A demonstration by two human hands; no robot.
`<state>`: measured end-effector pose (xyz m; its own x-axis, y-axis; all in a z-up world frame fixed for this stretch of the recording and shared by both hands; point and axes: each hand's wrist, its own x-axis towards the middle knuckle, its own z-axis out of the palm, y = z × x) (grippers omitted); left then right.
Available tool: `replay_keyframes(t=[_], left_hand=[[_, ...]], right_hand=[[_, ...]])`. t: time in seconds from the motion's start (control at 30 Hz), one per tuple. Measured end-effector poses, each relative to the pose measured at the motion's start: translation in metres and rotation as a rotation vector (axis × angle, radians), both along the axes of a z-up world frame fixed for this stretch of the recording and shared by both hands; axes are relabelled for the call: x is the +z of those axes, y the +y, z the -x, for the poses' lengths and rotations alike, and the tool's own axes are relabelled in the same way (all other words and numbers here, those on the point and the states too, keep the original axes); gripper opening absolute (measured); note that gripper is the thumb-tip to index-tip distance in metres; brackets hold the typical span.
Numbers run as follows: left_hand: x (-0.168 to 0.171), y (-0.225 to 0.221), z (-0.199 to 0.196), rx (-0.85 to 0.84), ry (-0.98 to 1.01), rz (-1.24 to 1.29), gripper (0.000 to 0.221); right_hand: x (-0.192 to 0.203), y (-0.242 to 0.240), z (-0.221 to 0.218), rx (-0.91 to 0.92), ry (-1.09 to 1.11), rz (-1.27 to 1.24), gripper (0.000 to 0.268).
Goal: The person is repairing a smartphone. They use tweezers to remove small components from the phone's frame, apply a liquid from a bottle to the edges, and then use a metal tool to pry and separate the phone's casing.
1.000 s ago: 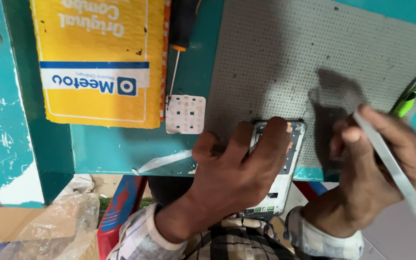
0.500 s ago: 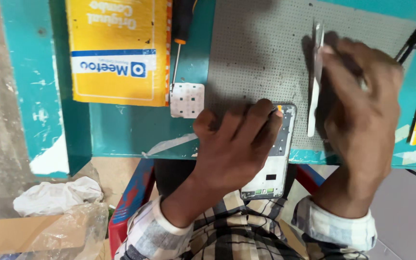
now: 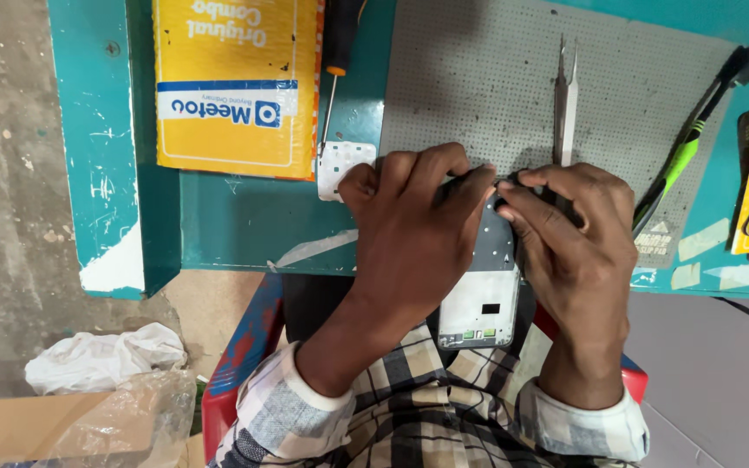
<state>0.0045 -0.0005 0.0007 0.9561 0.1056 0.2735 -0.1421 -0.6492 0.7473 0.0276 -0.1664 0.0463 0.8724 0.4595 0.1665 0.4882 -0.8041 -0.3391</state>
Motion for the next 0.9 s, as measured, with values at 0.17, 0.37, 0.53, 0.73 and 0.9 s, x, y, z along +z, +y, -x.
replay_keyframes(t=[0.17, 0.37, 0.53, 0.73, 0.9], left_hand=[[-0.002, -0.002, -0.004, 0.027, 0.024, 0.023, 0.007], [-0.002, -0.004, -0.007, 0.037, 0.049, 0.020, 0.005], [-0.003, -0.004, -0.006, 0.040, 0.055, 0.037, 0.005], [-0.003, -0.003, -0.005, 0.018, 0.047, 0.022, 0.010], [-0.003, -0.003, -0.004, 0.017, 0.032, 0.008, 0.013]], right_hand=[[-0.005, -0.003, -0.001, 0.038, -0.041, 0.037, 0.029], [0.002, 0.005, -0.005, 0.066, -0.104, 0.114, 0.030], [-0.004, -0.003, -0.005, 0.126, -0.143, 0.138, 0.030], [-0.005, -0.006, -0.017, 0.227, -0.222, 0.187, 0.025], [0.012, 0.010, -0.025, 0.277, -0.300, 0.302, 0.017]])
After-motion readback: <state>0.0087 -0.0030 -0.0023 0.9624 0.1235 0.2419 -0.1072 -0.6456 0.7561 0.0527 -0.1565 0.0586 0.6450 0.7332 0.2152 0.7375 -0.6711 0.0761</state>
